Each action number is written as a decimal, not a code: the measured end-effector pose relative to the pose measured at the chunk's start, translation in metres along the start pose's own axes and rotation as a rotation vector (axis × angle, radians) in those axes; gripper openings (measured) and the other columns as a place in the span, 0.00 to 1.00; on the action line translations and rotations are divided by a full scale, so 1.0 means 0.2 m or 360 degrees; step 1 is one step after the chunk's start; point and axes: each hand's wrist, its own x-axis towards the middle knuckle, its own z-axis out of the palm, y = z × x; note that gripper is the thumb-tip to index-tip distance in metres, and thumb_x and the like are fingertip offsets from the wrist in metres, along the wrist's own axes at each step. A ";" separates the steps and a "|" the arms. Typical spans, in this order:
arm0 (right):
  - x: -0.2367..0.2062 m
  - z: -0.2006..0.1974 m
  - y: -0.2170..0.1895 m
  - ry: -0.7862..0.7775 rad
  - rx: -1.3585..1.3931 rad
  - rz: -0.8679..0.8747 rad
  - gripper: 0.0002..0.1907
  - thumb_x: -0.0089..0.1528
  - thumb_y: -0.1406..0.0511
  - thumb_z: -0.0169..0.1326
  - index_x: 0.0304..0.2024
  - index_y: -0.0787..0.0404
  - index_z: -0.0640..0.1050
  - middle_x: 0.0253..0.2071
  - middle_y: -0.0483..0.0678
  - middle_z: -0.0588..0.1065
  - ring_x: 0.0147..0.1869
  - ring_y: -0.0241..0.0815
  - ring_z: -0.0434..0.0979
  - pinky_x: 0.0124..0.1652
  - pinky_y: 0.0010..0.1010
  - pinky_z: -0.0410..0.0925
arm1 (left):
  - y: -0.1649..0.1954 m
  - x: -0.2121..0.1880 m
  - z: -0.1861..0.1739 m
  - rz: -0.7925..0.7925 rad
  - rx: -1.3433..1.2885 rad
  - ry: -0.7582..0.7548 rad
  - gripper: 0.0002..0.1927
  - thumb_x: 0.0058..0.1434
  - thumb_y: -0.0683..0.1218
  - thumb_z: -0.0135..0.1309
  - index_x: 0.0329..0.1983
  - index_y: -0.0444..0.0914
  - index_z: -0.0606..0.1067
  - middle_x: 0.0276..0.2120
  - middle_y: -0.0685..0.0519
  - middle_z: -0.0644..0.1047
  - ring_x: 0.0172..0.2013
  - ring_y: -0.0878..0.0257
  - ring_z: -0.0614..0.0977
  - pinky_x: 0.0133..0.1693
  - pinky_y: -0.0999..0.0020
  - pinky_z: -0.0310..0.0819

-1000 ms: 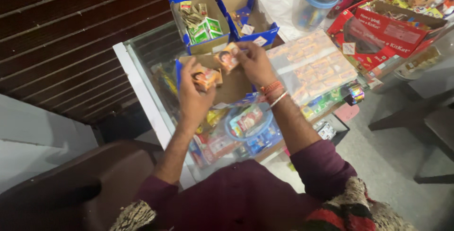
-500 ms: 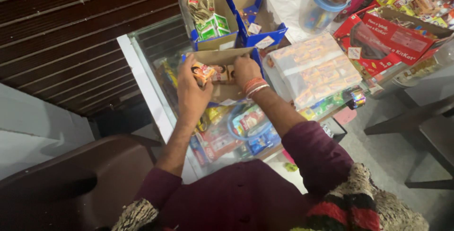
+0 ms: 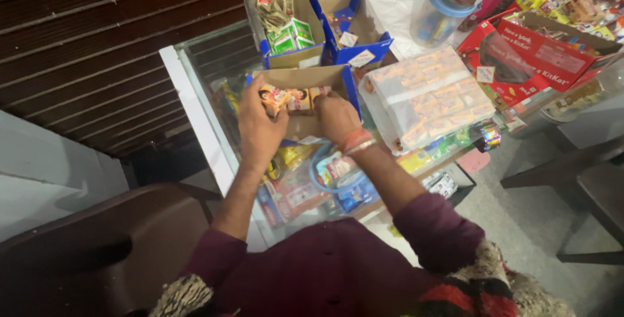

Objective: The person unpacks a plastic-wrapped bundle of snack bars using scissors, then stacks the bars into a cardboard display box on a glass counter. The person also handles individually wrapped candies and places them into a plastic bag.

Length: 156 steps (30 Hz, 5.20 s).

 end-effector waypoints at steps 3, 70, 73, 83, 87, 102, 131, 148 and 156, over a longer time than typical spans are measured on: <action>-0.07 -0.13 -0.04 0.0398 0.0269 0.0030 0.04 0.61 0.68 0.56 0.37 0.61 0.80 0.37 0.57 0.78 0.40 0.60 0.79 0.41 0.48 0.71 | 0.01 0.02 -0.01 -0.0024 0.0025 -0.0058 0.28 0.54 0.38 0.65 0.59 0.36 0.71 0.56 0.41 0.74 0.59 0.43 0.76 0.61 0.54 0.70; 0.07 0.19 -0.20 -0.0223 0.0599 0.0299 0.11 0.53 0.59 0.65 0.30 0.59 0.82 0.33 0.58 0.81 0.39 0.56 0.84 0.42 0.43 0.74 | -0.19 -0.10 -0.06 -0.0385 0.0176 -0.0378 0.16 0.59 0.37 0.56 0.51 0.40 0.77 0.47 0.42 0.76 0.45 0.46 0.80 0.47 0.56 0.75; 0.02 0.18 -0.18 -0.0155 0.0732 0.0227 0.09 0.55 0.62 0.63 0.34 0.60 0.81 0.35 0.56 0.82 0.40 0.54 0.84 0.42 0.41 0.75 | -0.18 -0.09 -0.07 -0.0364 0.0107 -0.0367 0.16 0.59 0.37 0.57 0.51 0.40 0.77 0.47 0.43 0.76 0.45 0.47 0.80 0.47 0.57 0.75; -0.17 -0.04 -0.05 -0.0249 0.0764 -0.0154 0.10 0.64 0.61 0.55 0.38 0.61 0.81 0.37 0.57 0.80 0.41 0.59 0.81 0.42 0.48 0.72 | -0.18 -0.12 0.00 -0.0282 0.0158 -0.0301 0.14 0.59 0.37 0.56 0.49 0.39 0.78 0.44 0.42 0.77 0.44 0.47 0.80 0.47 0.57 0.75; -0.17 0.02 -0.09 -0.0410 0.0450 -0.0073 0.14 0.66 0.58 0.52 0.36 0.60 0.81 0.33 0.60 0.78 0.39 0.64 0.78 0.41 0.55 0.68 | -0.18 -0.12 0.02 -0.0239 0.0194 -0.0281 0.12 0.61 0.37 0.56 0.48 0.39 0.79 0.45 0.42 0.77 0.45 0.48 0.80 0.48 0.57 0.75; -0.34 -0.36 0.05 0.0427 0.0975 -0.0188 0.13 0.62 0.70 0.54 0.50 0.64 0.79 0.49 0.58 0.78 0.50 0.57 0.81 0.49 0.42 0.73 | 0.18 -0.12 -0.03 0.0184 0.0671 -0.0003 0.14 0.58 0.39 0.61 0.48 0.37 0.78 0.54 0.39 0.73 0.52 0.39 0.77 0.54 0.52 0.70; -0.69 -0.45 1.07 0.0528 -0.0133 0.0231 0.22 0.68 0.63 0.49 0.65 0.58 0.73 0.71 0.53 0.67 0.77 0.52 0.63 0.67 0.48 0.54 | 0.37 -0.50 1.29 -0.0069 -0.0594 -0.1057 0.32 0.55 0.37 0.59 0.64 0.35 0.65 0.61 0.40 0.69 0.63 0.43 0.72 0.60 0.55 0.71; -0.69 -0.43 1.11 0.0489 -0.0105 0.0279 0.23 0.67 0.63 0.49 0.65 0.57 0.73 0.72 0.52 0.67 0.77 0.51 0.61 0.68 0.47 0.53 | 0.51 -0.23 1.42 0.0206 0.0243 -0.0613 0.48 0.53 0.52 0.68 0.70 0.29 0.58 0.68 0.23 0.55 0.68 0.30 0.58 0.64 0.39 0.55; -0.69 -0.43 1.10 0.0498 -0.0086 0.0274 0.23 0.67 0.63 0.49 0.65 0.58 0.72 0.72 0.53 0.67 0.77 0.51 0.61 0.68 0.47 0.52 | 0.52 -0.16 1.40 -0.0020 0.0412 -0.0720 0.36 0.58 0.49 0.63 0.63 0.26 0.64 0.62 0.32 0.65 0.51 0.37 0.78 0.53 0.47 0.75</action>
